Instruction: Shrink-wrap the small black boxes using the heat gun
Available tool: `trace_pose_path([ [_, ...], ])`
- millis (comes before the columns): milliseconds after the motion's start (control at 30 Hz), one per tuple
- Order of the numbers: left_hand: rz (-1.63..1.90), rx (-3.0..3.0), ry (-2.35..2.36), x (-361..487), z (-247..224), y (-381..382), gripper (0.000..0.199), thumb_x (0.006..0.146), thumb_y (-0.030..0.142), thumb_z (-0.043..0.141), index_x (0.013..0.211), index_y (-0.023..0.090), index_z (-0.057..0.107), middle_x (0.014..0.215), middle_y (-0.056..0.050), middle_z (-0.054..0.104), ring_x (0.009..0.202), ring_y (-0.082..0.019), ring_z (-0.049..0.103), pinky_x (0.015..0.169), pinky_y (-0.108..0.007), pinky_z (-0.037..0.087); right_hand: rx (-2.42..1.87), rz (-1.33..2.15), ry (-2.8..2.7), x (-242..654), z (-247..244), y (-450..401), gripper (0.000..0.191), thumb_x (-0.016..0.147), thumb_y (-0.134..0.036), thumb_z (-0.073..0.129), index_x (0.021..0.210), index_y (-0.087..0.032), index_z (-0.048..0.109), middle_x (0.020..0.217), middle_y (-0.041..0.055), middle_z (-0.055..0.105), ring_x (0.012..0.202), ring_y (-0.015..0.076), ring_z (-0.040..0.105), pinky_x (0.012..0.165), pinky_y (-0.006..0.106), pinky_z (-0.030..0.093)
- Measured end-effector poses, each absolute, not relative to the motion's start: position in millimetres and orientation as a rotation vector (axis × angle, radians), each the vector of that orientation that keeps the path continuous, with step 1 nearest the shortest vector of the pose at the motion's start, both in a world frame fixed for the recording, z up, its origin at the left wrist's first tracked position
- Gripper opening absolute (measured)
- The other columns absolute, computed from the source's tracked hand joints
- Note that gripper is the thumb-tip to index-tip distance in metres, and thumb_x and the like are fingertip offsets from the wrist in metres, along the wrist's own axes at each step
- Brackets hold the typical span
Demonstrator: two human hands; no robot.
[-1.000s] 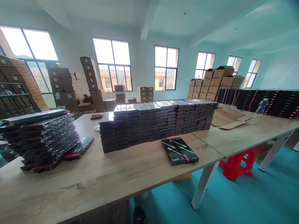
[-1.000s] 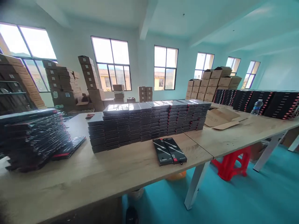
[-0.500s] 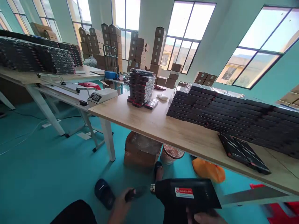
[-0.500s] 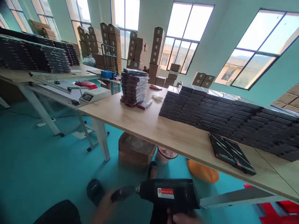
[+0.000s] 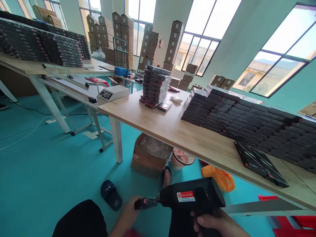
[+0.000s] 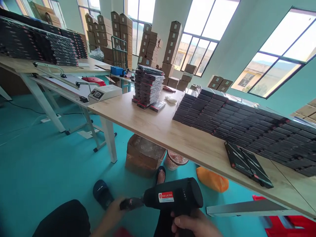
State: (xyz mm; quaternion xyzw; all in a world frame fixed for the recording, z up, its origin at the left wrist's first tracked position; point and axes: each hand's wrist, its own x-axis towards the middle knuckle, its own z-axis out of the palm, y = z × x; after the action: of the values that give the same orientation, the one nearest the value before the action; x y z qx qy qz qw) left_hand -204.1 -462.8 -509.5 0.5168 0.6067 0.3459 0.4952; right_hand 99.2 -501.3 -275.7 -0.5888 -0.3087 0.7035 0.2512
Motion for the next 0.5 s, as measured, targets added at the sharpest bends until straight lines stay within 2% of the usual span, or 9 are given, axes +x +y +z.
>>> trace_pose_path([
  [200,0.79,1.177,1.441,-207,-500,-469,0.021,0.057,0.019,0.067,0.076,0.025,0.075,0.089,-0.007,0.076,0.094,-0.035,0.066,0.09,-0.046,0.047,-1.522,1.989,-0.928,76,-292,-490,0.04,0.064,-0.036,0.081,0.093,-0.012,0.068,0.073,0.0044,0.072,0.058,0.0155,0.067,0.054,0.026,0.044],
  [400,0.796,0.986,1.275,-209,-493,-465,0.017,0.063,0.028,0.071,0.078,0.02,0.074,0.074,-0.005,0.07,0.075,-0.027,0.062,0.066,-0.036,0.046,-1.589,1.914,-0.943,103,-291,-486,0.043,0.068,-0.042,0.08,0.095,-0.011,0.069,0.074,0.0056,0.072,0.058,0.0169,0.067,0.051,0.027,0.044],
  [500,0.815,0.907,1.2,-205,-493,-459,0.027,0.058,0.032,0.078,0.081,0.018,0.073,0.067,-0.002,0.067,0.066,-0.022,0.059,0.061,-0.033,0.043,-1.615,1.921,-0.942,110,-292,-488,0.04,0.068,-0.04,0.079,0.093,-0.011,0.069,0.074,0.0061,0.072,0.058,0.0163,0.066,0.052,0.027,0.043],
])
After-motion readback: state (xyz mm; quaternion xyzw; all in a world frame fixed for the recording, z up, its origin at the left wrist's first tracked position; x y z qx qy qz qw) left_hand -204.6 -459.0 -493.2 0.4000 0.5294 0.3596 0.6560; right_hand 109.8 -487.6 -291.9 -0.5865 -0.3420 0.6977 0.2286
